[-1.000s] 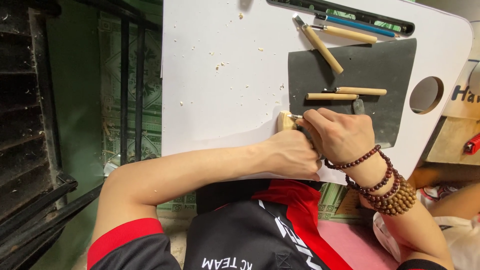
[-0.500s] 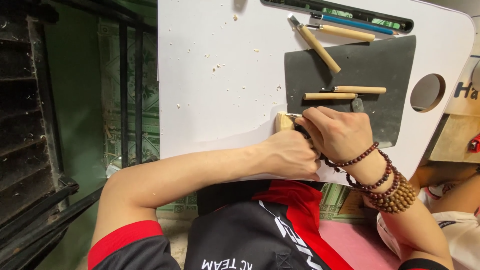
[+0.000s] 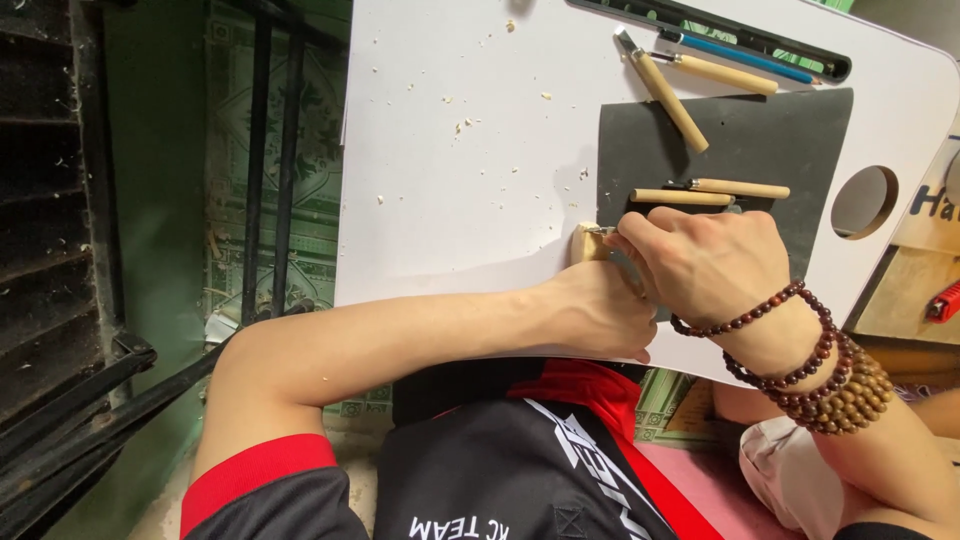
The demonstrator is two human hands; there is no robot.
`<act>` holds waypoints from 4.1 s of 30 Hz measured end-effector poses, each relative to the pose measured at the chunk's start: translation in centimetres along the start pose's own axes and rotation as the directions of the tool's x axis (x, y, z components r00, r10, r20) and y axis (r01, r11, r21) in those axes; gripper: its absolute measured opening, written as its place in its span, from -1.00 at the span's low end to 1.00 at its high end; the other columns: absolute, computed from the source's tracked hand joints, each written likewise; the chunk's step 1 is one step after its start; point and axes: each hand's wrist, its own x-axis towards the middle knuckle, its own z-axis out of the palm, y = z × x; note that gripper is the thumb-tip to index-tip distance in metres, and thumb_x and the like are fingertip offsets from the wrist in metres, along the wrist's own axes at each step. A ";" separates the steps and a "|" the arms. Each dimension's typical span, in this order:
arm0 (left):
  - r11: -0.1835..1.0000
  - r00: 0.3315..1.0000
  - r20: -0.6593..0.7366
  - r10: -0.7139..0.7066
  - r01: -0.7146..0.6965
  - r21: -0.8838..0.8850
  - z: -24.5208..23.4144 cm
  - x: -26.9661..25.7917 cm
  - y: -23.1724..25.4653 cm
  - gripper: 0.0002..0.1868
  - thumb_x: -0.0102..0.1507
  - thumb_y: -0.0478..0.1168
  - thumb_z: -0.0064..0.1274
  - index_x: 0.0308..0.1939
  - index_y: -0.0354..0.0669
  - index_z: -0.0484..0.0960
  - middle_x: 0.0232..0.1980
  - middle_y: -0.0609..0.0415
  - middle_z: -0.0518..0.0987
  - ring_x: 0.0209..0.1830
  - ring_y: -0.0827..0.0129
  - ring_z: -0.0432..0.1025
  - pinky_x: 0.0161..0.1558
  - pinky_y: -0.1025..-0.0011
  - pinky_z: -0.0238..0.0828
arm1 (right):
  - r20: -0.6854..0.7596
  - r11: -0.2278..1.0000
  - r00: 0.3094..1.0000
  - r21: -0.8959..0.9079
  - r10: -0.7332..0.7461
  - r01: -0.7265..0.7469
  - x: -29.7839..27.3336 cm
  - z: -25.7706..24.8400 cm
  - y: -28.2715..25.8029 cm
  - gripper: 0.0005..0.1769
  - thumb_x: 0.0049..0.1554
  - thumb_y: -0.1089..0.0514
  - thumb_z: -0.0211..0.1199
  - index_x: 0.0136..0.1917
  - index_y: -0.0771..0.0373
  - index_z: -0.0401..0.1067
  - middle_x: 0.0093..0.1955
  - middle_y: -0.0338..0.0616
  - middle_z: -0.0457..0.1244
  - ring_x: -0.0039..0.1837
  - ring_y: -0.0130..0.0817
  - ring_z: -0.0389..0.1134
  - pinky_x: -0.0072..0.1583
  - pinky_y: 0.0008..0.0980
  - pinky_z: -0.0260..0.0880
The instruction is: Carving and shaping a small piece of wood using a hand chisel on a low table.
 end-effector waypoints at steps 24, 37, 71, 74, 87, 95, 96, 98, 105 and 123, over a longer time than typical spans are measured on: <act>0.953 0.907 -0.318 0.276 -0.213 0.217 -0.4 -2.4 0.0 -0.58 0.40 -0.07 0.01 -0.57 0.02 0.40 -0.56 0.22 0.37 -0.52 0.30 0.26 -0.51 0.33 0.13 | -0.142 0.830 0.945 0.527 0.296 -0.181 -7.2 4.4 1.5 -0.81 0.34 0.11 0.20 0.17 0.21 0.49 0.02 -0.26 0.43 -0.08 -0.26 0.46 -0.22 -0.26 0.36; 0.793 0.631 -0.538 -0.558 0.596 -0.123 -5.7 -6.5 6.1 -0.59 0.29 0.13 0.18 -0.25 -0.14 0.54 -0.46 0.10 0.44 -0.45 0.23 0.35 -0.37 0.32 0.33 | -0.194 0.561 0.848 0.816 0.494 -0.140 -8.4 5.7 -1.7 -0.81 0.32 0.12 0.19 0.15 0.13 0.55 -0.23 -0.33 0.35 -0.26 -0.35 0.37 -0.21 -0.42 0.34; 0.669 0.498 -0.540 -0.679 0.723 -0.175 -9.9 -11.6 -0.8 -0.66 0.46 -0.25 -0.05 0.32 0.00 0.55 0.39 -0.08 0.43 0.44 -0.12 0.30 0.42 0.02 0.25 | -0.293 0.778 0.853 0.599 0.432 -0.189 -8.0 8.1 -4.0 -0.83 0.37 0.00 0.17 0.11 -0.03 0.56 -0.39 -0.44 0.17 -0.33 -0.47 0.31 -0.23 -0.57 0.31; 0.658 0.514 -0.480 -0.711 0.726 -0.198 -10.0 -10.7 -2.2 -0.59 0.53 -0.13 -0.11 0.45 -0.11 0.38 0.60 -0.08 0.18 0.65 -0.21 0.05 0.60 -0.22 0.02 | -0.302 0.784 0.895 0.616 0.329 -0.080 -8.2 7.2 -3.4 -0.81 0.40 0.05 0.14 0.16 0.07 0.54 -0.24 -0.41 0.27 -0.29 -0.39 0.27 -0.40 -0.37 0.04; 0.806 0.713 -0.453 -0.535 0.591 -0.021 -12.3 -7.4 -9.0 -0.52 0.50 0.03 0.09 0.39 -0.12 0.44 0.55 -0.16 0.17 0.59 -0.19 -0.06 0.55 -0.16 -0.13 | -0.352 0.911 0.930 0.409 0.106 0.051 -1.5 3.9 -1.0 -0.87 0.42 0.06 0.15 0.12 0.10 0.47 -0.13 -0.39 0.33 -0.25 -0.34 0.32 -0.36 -0.36 0.16; 0.802 0.697 -0.508 -0.507 0.597 0.018 -11.5 -5.7 -11.1 -0.46 0.47 0.21 -0.09 0.32 -0.08 0.48 0.39 -0.24 0.34 0.45 -0.15 0.12 0.46 -0.18 -0.20 | -0.422 0.935 0.905 0.337 0.043 0.113 0.6 4.4 -1.3 -0.74 0.46 0.03 0.12 -0.08 0.08 0.40 -0.32 -0.38 0.17 -0.31 -0.39 0.24 -0.34 -0.38 -0.05; 0.803 0.697 -0.507 -0.507 0.596 0.017 -11.7 -5.8 -11.2 -0.46 0.47 0.21 -0.09 0.32 -0.08 0.48 0.39 -0.24 0.34 0.45 -0.15 0.12 0.46 -0.18 -0.20 | -0.421 0.935 0.906 0.338 0.044 0.112 0.8 4.4 -1.2 -0.74 0.46 0.03 0.12 -0.08 0.08 0.40 -0.32 -0.38 0.17 -0.31 -0.39 0.24 -0.34 -0.38 -0.05; 0.941 0.729 -0.608 -0.315 0.323 -0.099 -11.7 -6.0 -11.3 -0.65 0.46 0.00 0.02 0.05 -0.25 0.55 0.13 -0.09 0.41 0.14 0.01 0.31 0.21 0.07 0.28 | -0.411 0.927 0.911 0.356 0.040 0.120 0.9 4.3 -1.2 -0.77 0.45 0.05 0.17 -0.08 0.10 0.39 -0.33 -0.35 0.18 -0.29 -0.36 0.27 -0.31 -0.35 0.04; 0.910 0.672 -0.647 -0.360 0.099 -0.404 -11.7 -5.8 -11.2 -0.71 0.47 -0.16 -0.08 -0.29 -0.25 0.52 -0.43 0.11 0.43 -0.47 0.35 0.23 -0.36 0.42 0.14 | -0.390 0.943 0.921 0.313 0.017 0.115 0.9 4.8 -1.3 -0.60 0.47 -0.01 0.15 -0.22 0.08 0.28 -0.40 -0.36 0.07 -0.36 -0.37 0.13 -0.32 -0.35 -0.05; 0.905 0.639 -0.672 -0.374 0.094 -0.415 -11.3 -5.5 -11.1 -0.60 0.50 -0.12 -0.20 -0.40 -0.23 0.26 -0.49 0.09 0.26 -0.52 0.33 0.11 -0.41 0.34 0.03 | -0.398 0.961 0.912 0.275 0.097 0.018 0.6 5.1 -2.6 -0.52 0.50 -0.13 0.03 -0.24 0.07 0.30 -0.40 -0.36 0.03 -0.42 -0.36 0.03 -0.33 -0.37 -0.15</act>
